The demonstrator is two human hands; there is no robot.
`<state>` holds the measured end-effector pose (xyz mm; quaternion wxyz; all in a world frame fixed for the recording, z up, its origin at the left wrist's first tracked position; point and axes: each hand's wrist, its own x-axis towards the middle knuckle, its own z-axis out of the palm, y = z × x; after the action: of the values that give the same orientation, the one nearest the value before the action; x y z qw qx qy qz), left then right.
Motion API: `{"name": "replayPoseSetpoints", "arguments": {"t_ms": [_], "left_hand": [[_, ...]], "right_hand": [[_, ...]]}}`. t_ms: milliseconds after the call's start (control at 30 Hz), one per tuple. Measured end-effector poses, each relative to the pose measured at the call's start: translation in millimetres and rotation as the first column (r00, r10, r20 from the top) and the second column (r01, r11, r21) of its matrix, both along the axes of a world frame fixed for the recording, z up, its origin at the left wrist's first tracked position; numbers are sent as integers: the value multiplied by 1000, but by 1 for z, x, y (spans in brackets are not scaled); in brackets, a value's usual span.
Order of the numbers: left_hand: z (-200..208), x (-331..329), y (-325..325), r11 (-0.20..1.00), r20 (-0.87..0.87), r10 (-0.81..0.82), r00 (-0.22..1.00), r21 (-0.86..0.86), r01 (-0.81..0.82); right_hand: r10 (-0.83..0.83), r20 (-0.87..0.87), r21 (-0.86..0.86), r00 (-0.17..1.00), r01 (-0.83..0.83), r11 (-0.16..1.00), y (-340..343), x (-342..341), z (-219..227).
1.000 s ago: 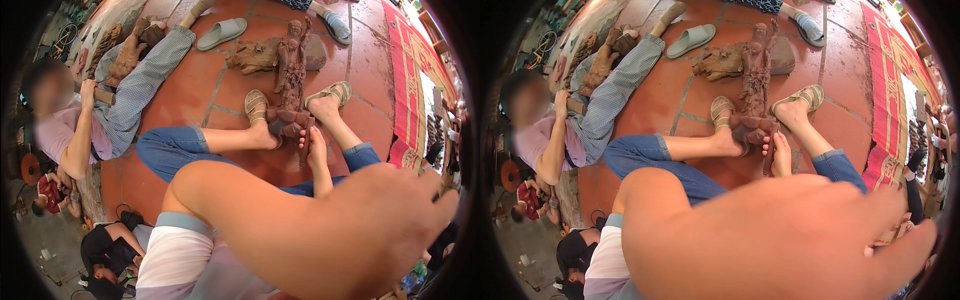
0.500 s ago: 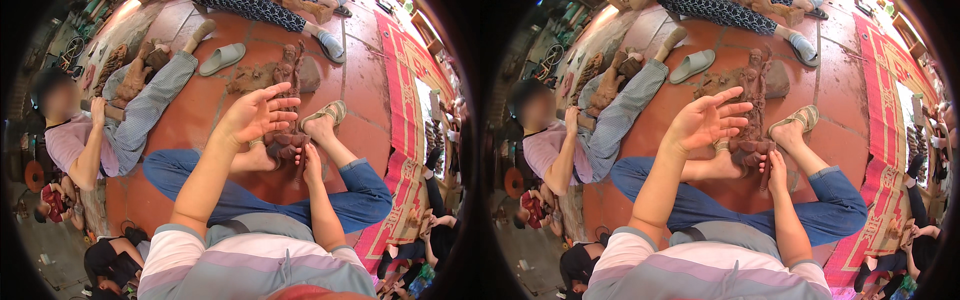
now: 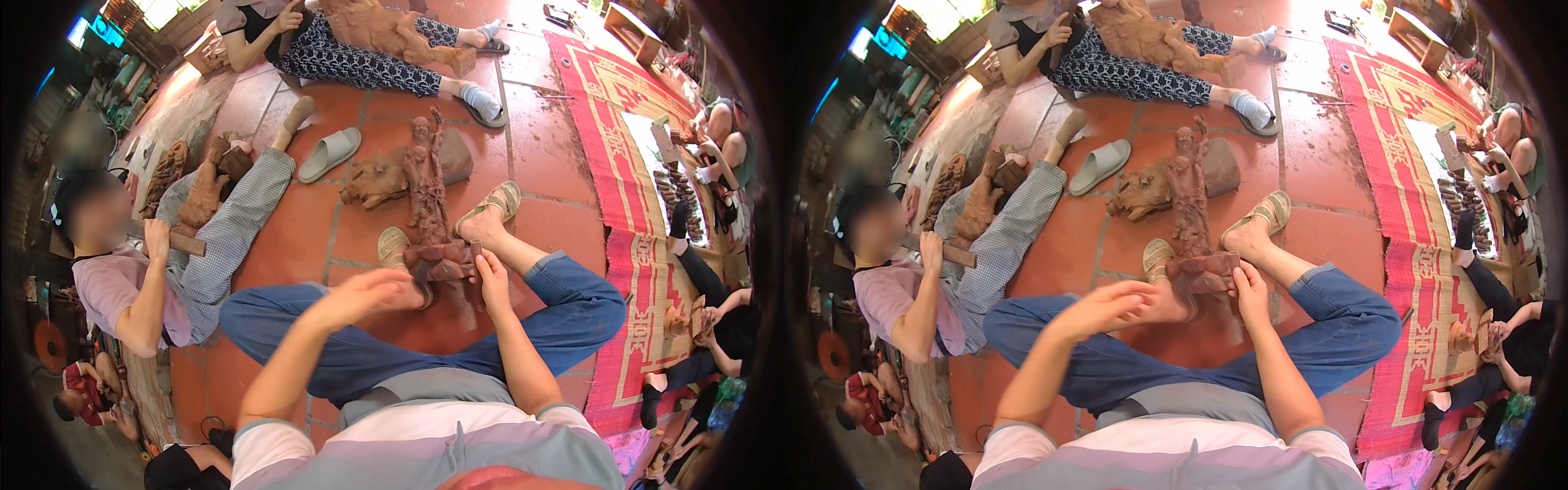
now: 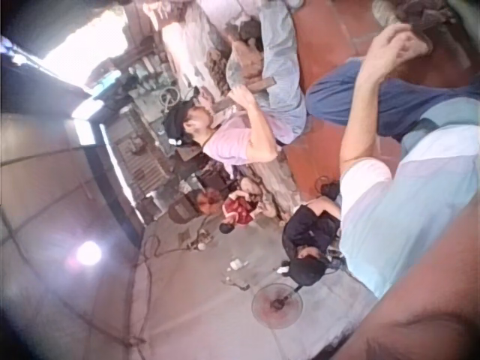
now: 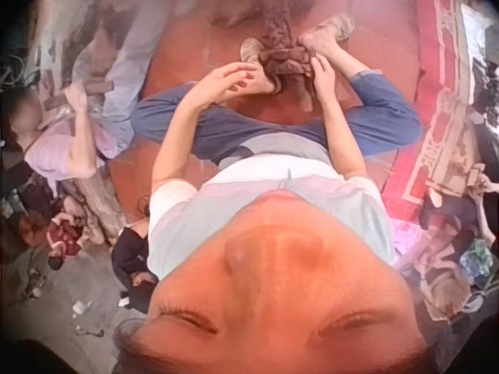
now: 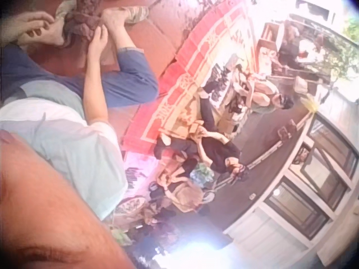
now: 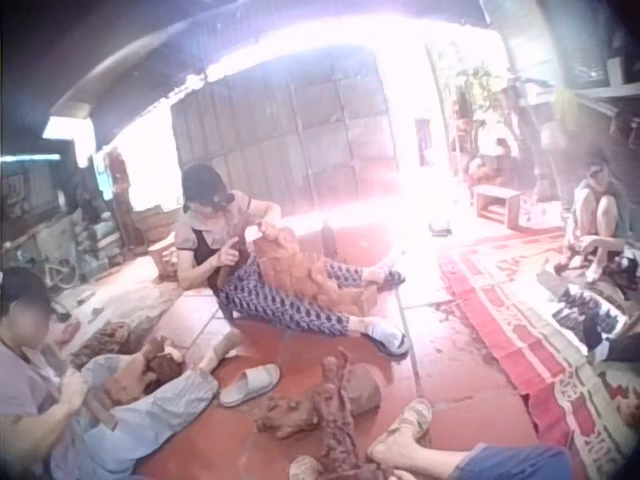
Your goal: The person sits on the floor and carves a long, reddish-brown wooden object using a small knife. They repeatedly scrape and shape the surface while holding the piece between their legs. Other people are visible in the background also working on similar wooden items.
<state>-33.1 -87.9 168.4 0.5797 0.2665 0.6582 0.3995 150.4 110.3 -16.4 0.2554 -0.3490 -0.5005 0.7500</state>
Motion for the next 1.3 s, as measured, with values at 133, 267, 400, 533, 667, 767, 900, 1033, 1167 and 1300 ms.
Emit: {"name": "replayPoseSetpoints", "arguments": {"t_ms": [133, 267, 400, 533, 667, 767, 900, 1033, 1167, 1300], "left_hand": [[80, -46, -39, 997, -442, 48, 896, 68, -20], [132, -79, -58, 999, -518, 34, 854, 42, -14], [117, -114, -30, 990, -480, -85, 873, -137, 21], [73, -142, 16, 939, -407, -313, 858, -265, 217], [-11, -173, 62, 894, -276, -436, 856, -244, 377], [-80, -179, 91, 935, -222, -328, 918, -214, 283], [-131, -152, 136, 967, -35, 130, 991, -217, -134], [-187, -109, 163, 922, 283, 386, 878, -141, -360], [-205, -90, 172, 914, 255, 366, 895, 80, -397], [-212, -104, 182, 958, 150, 266, 952, 70, -278]], "right_hand": [[-91, -20, 42, 996, 92, 995, -1, 5, 20], [-64, 19, 15, 998, 63, 998, -7, 3, 25], [-58, 22, 9, 998, 57, 998, -10, 4, 22], [-100, 88, 7, 991, 100, 995, -5, 3, 21], [-156, 101, 30, 983, 154, 988, 21, -8, 23], [-148, 116, 107, 982, 135, 985, 52, -37, 47], [-82, 232, 295, 969, 10, 956, 102, -92, 79], [-123, 219, 616, 968, -39, 787, 154, -158, 80], [-54, 190, 852, 980, -137, 505, 180, -236, 77], [-218, 378, 925, 900, -376, 53, 194, -295, 53]]}}
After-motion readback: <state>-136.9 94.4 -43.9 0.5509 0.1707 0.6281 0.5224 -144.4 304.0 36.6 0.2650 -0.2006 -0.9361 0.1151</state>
